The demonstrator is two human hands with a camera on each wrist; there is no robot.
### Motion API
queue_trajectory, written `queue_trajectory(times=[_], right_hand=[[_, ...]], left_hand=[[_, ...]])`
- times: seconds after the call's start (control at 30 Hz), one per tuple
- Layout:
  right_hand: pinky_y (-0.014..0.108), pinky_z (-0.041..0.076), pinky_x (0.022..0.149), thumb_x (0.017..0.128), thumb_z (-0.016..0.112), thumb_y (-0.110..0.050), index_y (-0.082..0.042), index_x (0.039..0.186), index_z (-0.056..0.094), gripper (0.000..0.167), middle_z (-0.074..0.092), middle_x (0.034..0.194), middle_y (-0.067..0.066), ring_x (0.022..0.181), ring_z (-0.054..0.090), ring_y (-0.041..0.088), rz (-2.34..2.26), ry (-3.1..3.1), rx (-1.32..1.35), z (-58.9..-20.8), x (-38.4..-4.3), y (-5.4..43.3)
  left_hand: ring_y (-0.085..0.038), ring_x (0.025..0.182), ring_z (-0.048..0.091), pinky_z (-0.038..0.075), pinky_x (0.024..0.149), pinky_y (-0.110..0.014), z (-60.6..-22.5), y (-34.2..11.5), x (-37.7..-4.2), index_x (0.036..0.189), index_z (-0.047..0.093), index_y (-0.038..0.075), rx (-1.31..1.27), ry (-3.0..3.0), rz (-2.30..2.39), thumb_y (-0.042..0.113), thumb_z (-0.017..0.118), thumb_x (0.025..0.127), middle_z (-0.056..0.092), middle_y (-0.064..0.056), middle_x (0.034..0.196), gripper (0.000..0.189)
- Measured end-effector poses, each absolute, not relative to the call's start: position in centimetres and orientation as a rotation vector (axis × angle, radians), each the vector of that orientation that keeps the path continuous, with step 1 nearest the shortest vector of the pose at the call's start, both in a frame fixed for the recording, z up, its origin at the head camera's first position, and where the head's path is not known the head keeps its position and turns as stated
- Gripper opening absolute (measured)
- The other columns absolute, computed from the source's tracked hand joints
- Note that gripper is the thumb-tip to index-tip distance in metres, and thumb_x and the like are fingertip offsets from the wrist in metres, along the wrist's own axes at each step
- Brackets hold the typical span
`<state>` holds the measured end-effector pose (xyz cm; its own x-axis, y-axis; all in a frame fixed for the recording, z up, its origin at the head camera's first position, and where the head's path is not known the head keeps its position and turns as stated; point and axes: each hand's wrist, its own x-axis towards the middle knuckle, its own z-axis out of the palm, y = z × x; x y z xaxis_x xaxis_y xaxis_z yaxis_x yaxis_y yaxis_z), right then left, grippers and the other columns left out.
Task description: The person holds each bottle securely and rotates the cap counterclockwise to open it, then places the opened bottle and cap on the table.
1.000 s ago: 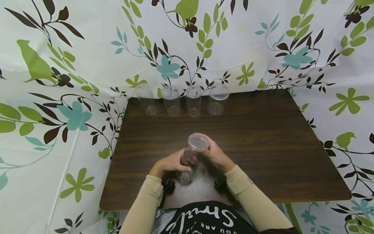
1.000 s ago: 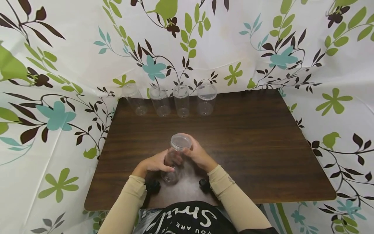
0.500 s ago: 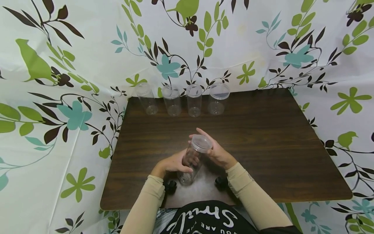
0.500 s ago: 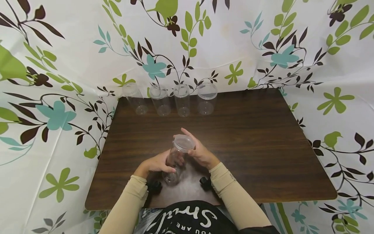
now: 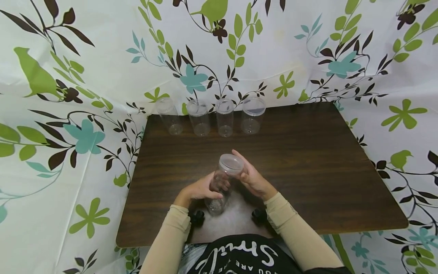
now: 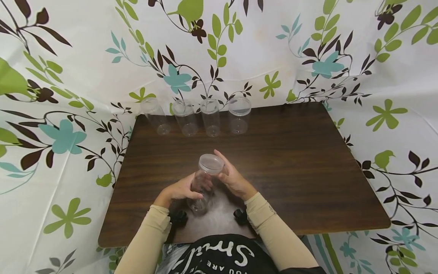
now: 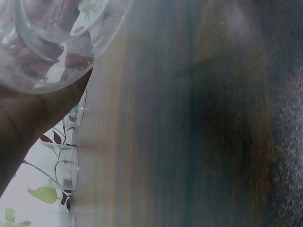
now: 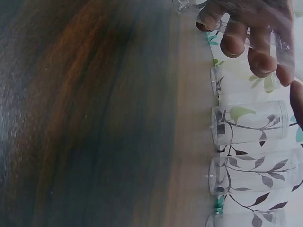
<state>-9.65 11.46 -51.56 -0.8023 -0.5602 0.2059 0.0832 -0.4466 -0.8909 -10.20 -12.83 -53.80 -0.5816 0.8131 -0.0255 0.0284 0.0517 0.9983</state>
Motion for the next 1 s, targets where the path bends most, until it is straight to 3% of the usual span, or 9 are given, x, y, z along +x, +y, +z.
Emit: queue_trajectory(times=[0.37, 0.53, 0.73, 0.83, 1.0], right_hand=[[0.027, 0.041, 0.108, 0.082, 0.073, -0.06, 0.0, 0.16, -0.003, 0.126, 0.023, 0.155, 0.035, 0.132, 0.048, 0.012, -2.276, 1.5, -0.641, -51.5, -9.6, 11.6], [0.026, 0.043, 0.106, 0.084, 0.071, -0.059, 0.001, 0.16, -0.004, 0.123, 0.01, 0.16, 0.036, 0.133, 0.046, 0.011, -2.278, 1.51, -0.632, -51.5, -9.5, 12.0], [0.039, 0.039, 0.112, 0.082, 0.073, -0.061, 0.0, 0.16, 0.001, 0.123, 0.019, 0.158, 0.036, 0.134, 0.046, 0.013, -2.228, 1.583, -0.628, -51.5, -9.4, 12.2], [0.053, 0.03, 0.116, 0.083, 0.072, -0.062, -0.001, 0.161, 0.002, 0.121, 0.021, 0.159, 0.033, 0.138, 0.043, 0.02, -2.199, 1.633, -0.602, -51.4, -9.3, 12.4], [0.05, 0.028, 0.116, 0.083, 0.072, -0.062, -0.004, 0.161, 0.001, 0.12, 0.019, 0.162, 0.029, 0.146, 0.029, 0.042, -2.19, 1.692, -0.538, -51.1, -9.3, 12.4]], left_hand=[[-0.037, 0.12, 0.06, 0.052, 0.097, -0.046, -53.8, -12.8, -10.7, 0.146, 0.032, -0.003, 0.828, 1.779, 1.568, 0.037, 0.079, 0.088, 0.055, -0.026, 0.134, 0.085], [-0.036, 0.12, 0.06, 0.052, 0.096, -0.043, -53.9, -13.0, -10.6, 0.145, 0.034, -0.003, 0.826, 1.806, 1.553, 0.034, 0.078, 0.089, 0.056, -0.025, 0.135, 0.08], [-0.041, 0.119, 0.06, 0.053, 0.095, -0.043, -54.0, -13.0, -10.9, 0.143, 0.034, -0.006, 0.834, 1.78, 1.582, 0.024, 0.076, 0.09, 0.055, -0.028, 0.133, 0.074], [-0.041, 0.119, 0.06, 0.053, 0.095, -0.043, -54.0, -12.9, -11.1, 0.142, 0.034, -0.006, 0.833, 1.786, 1.575, 0.017, 0.075, 0.091, 0.056, -0.028, 0.133, 0.07], [-0.041, 0.119, 0.06, 0.053, 0.094, -0.042, -54.1, -12.7, -11.4, 0.143, 0.034, -0.006, 0.804, 1.79, 1.572, 0.018, 0.076, 0.091, 0.056, -0.027, 0.133, 0.071]])
